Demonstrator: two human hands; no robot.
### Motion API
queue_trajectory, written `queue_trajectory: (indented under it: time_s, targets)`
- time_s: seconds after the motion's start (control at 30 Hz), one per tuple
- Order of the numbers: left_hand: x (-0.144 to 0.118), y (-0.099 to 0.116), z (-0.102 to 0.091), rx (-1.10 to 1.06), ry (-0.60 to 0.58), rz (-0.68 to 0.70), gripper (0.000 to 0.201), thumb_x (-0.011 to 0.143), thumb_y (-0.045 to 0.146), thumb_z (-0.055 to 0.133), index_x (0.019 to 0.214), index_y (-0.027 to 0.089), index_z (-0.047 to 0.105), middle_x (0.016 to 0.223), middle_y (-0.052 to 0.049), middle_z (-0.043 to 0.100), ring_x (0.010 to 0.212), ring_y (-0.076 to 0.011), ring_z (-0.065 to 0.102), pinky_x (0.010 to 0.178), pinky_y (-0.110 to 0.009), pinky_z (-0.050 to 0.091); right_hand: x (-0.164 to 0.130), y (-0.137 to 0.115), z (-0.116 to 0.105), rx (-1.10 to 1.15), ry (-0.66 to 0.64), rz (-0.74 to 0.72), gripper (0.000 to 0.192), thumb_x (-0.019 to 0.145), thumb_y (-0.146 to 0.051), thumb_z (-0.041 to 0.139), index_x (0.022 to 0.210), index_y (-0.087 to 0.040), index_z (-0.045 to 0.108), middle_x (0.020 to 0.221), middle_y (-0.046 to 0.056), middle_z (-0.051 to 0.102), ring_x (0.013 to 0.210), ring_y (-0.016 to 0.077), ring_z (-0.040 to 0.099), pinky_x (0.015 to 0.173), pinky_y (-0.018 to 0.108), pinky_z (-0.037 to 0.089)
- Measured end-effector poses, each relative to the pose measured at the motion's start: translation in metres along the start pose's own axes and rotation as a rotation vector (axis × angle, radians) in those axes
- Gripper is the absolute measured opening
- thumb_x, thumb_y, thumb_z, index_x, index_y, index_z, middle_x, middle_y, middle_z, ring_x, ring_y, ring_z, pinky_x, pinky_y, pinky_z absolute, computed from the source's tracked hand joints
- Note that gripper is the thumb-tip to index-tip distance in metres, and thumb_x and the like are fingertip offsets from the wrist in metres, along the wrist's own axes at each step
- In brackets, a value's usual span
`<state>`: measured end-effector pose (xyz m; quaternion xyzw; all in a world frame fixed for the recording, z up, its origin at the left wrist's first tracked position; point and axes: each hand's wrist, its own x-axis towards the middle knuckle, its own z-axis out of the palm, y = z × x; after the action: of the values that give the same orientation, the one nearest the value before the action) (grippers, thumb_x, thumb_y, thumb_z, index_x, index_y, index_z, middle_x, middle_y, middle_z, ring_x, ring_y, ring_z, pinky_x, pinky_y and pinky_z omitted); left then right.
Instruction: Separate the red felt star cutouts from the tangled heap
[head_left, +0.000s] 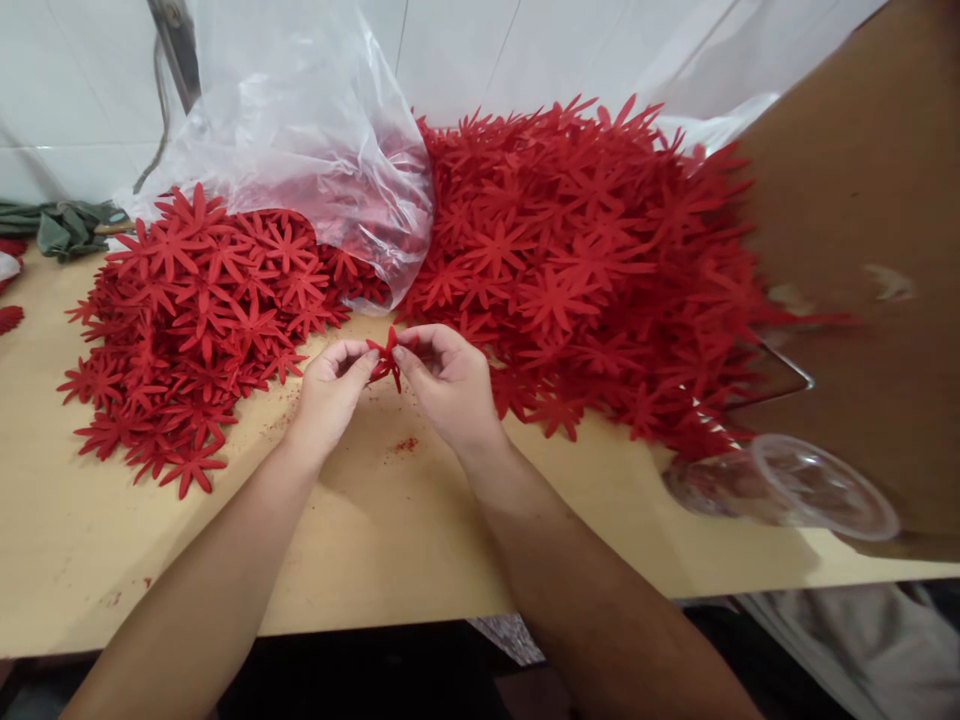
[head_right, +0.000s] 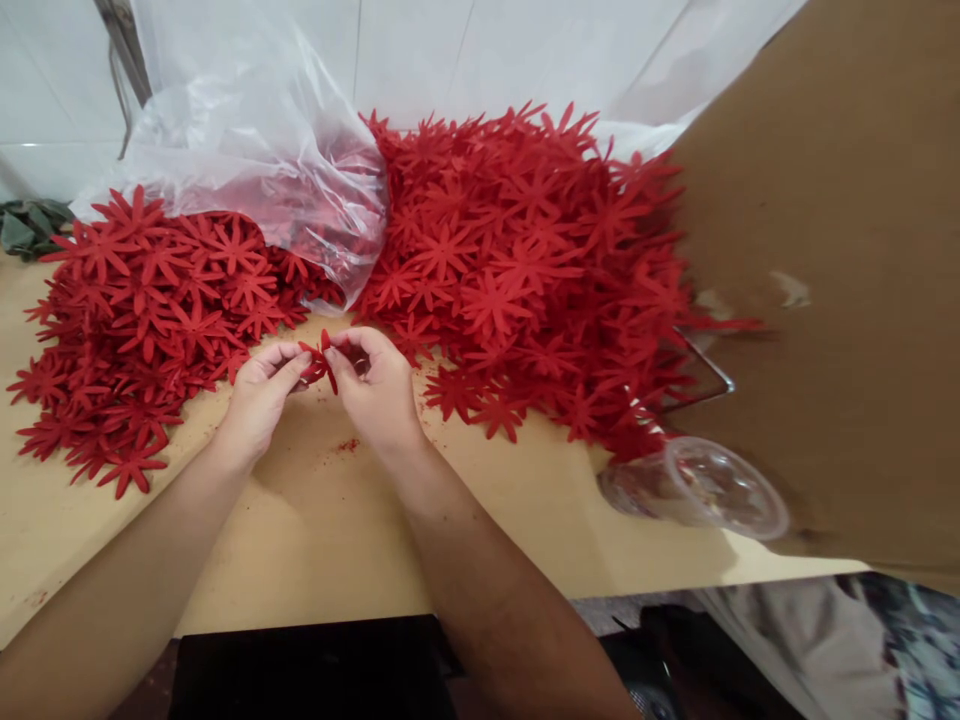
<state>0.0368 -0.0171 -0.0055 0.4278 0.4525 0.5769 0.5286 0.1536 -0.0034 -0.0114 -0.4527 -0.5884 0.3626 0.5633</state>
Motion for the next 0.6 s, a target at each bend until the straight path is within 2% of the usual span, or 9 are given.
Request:
queue_trajectory:
  time_s: [0.17,0.27,0.37,0.47,0.6]
  targets:
    - [0.001,0.001,-0.001,0.127,0.025,0.101,0.005,0.07,0.018,0.058,0.067,0.015,0.054,0.065,0.004,0.053,0.061,-0.0056,0.047,0.063,-0.02,0.038,-0.002,-0.005,-0.003,-0.17,0.06,-0.134,0.012,0.074,-0.023,0.056,0.085,-0.018,0.055,0.086,0.004,0.057,0.076,0.0131,0.054,0.07,0.031,0.046]
    - [0.0,0.002,-0.001,0.17,0.068,0.135,0.006,0.071,0.016,0.056,0.066,0.016,0.052,0.061,0.004,0.051,0.056,-0.0054,0.044,0.058,-0.019,0.037,-0.004,-0.012,-0.004,-0.175,0.153,-0.135,0.015,0.075,-0.032,0.058,0.078,-0.018,0.053,0.075,0.002,0.053,0.068,0.0118,0.05,0.063,0.029,0.044]
    - [-0.001,0.001,-0.002,0.227,0.076,0.182,0.006,0.072,0.02,0.056,0.067,0.017,0.053,0.061,0.004,0.051,0.053,-0.0058,0.043,0.053,-0.02,0.035,-0.008,-0.015,-0.001,-0.126,0.039,-0.042,0.028,0.077,-0.044,0.054,0.065,-0.018,0.049,0.06,-0.001,0.047,0.055,0.0092,0.043,0.052,0.025,0.038]
    - [-0.002,-0.002,-0.002,0.292,0.052,0.245,0.006,0.071,0.021,0.057,0.067,0.017,0.055,0.066,0.002,0.053,0.06,-0.0071,0.048,0.057,-0.02,0.037,-0.009,-0.01,0.002,-0.18,-0.086,-0.012,0.031,0.077,-0.046,0.053,0.062,-0.018,0.05,0.059,-0.001,0.048,0.055,0.0094,0.042,0.051,0.024,0.036]
    - [-0.002,-0.002,-0.002,0.249,0.048,0.205,0.007,0.07,0.021,0.056,0.065,0.017,0.053,0.063,0.003,0.052,0.058,-0.007,0.046,0.059,-0.02,0.037,-0.003,-0.006,0.0,-0.127,-0.084,-0.003,0.026,0.077,-0.04,0.054,0.063,-0.018,0.051,0.059,-0.001,0.047,0.056,0.0097,0.041,0.051,0.024,0.035]
